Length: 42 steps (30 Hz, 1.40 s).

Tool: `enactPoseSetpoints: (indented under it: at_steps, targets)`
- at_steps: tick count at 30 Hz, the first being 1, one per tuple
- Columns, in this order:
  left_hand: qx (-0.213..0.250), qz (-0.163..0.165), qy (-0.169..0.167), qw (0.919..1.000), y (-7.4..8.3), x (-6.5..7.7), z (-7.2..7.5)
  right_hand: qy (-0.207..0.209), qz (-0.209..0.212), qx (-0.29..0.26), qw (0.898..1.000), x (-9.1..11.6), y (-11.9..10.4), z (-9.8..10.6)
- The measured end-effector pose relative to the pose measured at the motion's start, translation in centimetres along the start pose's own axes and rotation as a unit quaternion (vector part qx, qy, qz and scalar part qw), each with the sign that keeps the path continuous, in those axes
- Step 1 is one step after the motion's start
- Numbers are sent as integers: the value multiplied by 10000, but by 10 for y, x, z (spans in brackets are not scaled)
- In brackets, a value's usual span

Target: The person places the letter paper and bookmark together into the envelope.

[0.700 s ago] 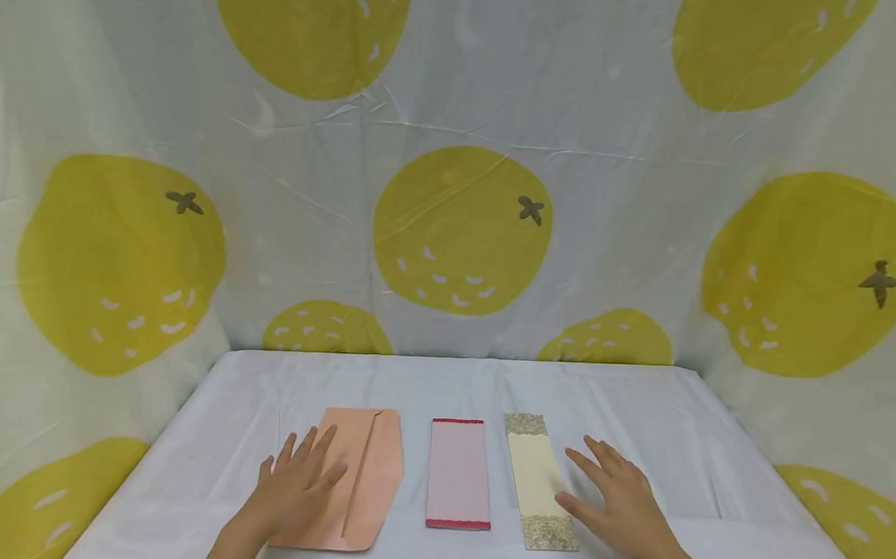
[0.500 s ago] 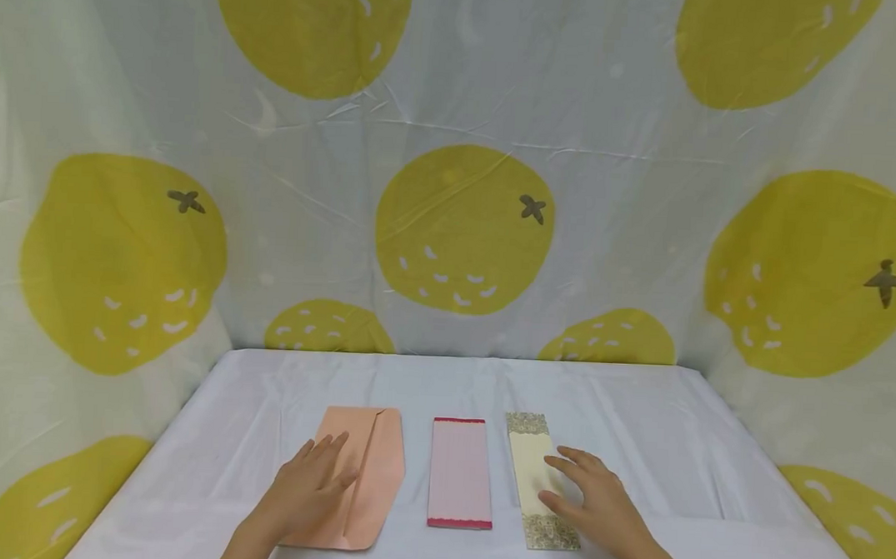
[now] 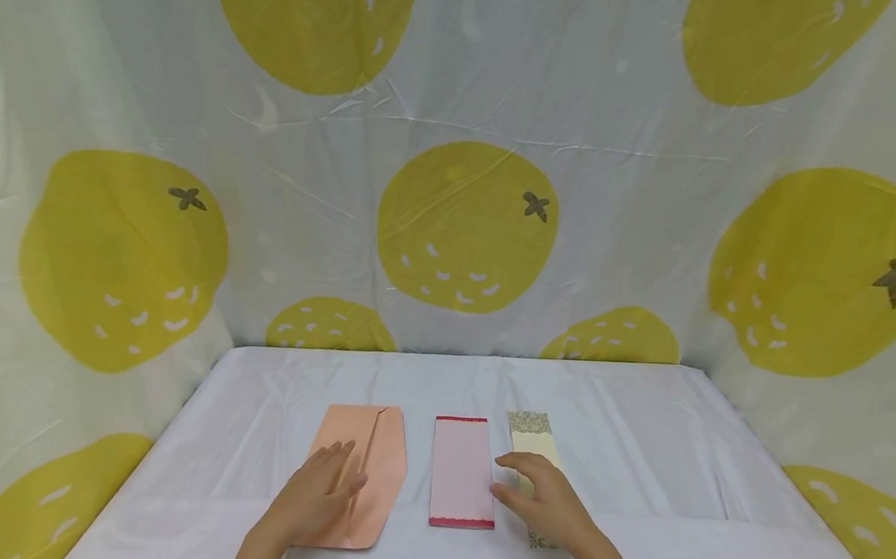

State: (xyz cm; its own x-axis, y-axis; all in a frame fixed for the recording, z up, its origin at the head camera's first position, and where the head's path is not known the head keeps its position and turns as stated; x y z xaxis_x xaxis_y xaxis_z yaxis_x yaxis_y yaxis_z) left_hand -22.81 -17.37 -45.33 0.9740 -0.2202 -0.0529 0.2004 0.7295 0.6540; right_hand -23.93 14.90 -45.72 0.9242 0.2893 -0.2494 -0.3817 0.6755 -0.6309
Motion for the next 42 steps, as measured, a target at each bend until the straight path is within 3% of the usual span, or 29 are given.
enactPoseSetpoints:
  at_steps: [9, 15, 23, 27, 34, 42]
  targets:
    - [183, 98, 285, 9994, 6, -5, 0, -95, 296, -156, 9994, -17, -24, -21]
    - [174, 606, 367, 9973, 2, -14, 2, -172, 262, -382, 9988, -32, -37, -33]
    - [-400, 1136, 340, 9921, -6, -24, -1, -278, 306, -622, 9972, -41, -49, -48]
    - [-599, 1199, 349, 9904, -8, -25, -3, -319, 288, -705, 9966, -43, -52, -52]
    - [-409, 1301, 361, 9900, -10, -22, -3, -412, 239, -803, 9956, -46, -56, -59]
    - [-532, 1253, 434, 9897, -13, -20, -4, -533, 158, -901, 9944, -49, -56, -65]
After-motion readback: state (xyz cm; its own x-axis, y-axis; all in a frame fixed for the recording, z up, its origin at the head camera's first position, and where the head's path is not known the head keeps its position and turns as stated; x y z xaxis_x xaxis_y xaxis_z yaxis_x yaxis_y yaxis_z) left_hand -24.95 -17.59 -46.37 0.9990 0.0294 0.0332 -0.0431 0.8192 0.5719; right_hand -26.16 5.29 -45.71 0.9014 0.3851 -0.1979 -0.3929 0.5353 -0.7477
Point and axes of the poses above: each hand's wrist, its own x-axis away from the middle knuckle, its own z-axis out of the back of the hand, y = z × x, the point moved 5 cm from there along -x, towards the middle knuckle, and after that the axes turned 5 degrees about x, right-handed, at the moved point
